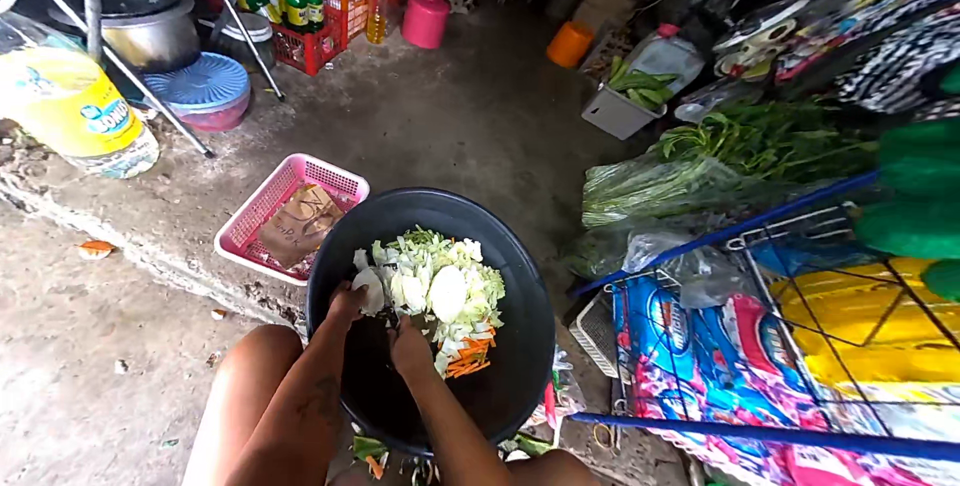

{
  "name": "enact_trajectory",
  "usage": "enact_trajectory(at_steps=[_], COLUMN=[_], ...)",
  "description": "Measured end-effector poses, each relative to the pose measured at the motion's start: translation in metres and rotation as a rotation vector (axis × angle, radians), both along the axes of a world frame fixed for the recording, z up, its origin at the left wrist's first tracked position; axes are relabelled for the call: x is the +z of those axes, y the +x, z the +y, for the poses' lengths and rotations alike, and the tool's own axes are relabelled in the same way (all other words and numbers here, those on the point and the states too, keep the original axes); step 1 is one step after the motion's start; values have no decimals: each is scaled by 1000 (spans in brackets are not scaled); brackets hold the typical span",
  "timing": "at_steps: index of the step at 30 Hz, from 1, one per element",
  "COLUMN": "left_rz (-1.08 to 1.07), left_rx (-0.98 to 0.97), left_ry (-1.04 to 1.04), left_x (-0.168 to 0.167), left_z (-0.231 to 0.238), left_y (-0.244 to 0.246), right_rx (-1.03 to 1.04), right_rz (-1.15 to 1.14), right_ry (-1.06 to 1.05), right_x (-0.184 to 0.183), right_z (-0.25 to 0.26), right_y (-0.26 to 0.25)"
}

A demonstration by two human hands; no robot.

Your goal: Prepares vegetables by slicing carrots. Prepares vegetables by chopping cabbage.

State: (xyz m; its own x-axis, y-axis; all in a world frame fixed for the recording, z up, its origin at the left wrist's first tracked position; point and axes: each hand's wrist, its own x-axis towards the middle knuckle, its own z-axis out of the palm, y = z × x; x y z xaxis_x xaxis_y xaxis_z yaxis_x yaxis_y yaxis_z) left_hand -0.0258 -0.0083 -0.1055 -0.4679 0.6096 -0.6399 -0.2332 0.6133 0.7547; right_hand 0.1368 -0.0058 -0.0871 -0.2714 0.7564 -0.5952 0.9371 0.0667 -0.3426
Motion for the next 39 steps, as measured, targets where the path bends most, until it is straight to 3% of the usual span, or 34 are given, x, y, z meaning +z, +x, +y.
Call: enact_trajectory(at_steps=[7,13,18,22,30,35,39], left_rz=[18,93,407,490,310,307,348], left_rx=[-114,-225,-378,-563,-445,-443,-487], left_ry=[31,-23,-76,-62,1,-7,-9], left_x=[-2,2,8,13,8,8,15], left_z=[-8,-4,0,-2,1,4,2], left_y=[8,5,10,5,-4,-7,-7], right_rx=[-35,-52,-70,-88,5,45,25], right_rz=[30,8,263,106,-21,-83,-26], right_ry=[-44,-22,-62,-21,31,37,9], right_x=[20,-6,-19,0,34,28,-1], right_z=[-14,-16,-1,-5,-30,-32,-12], right_y=[-1,-6,16,28,49,42,24])
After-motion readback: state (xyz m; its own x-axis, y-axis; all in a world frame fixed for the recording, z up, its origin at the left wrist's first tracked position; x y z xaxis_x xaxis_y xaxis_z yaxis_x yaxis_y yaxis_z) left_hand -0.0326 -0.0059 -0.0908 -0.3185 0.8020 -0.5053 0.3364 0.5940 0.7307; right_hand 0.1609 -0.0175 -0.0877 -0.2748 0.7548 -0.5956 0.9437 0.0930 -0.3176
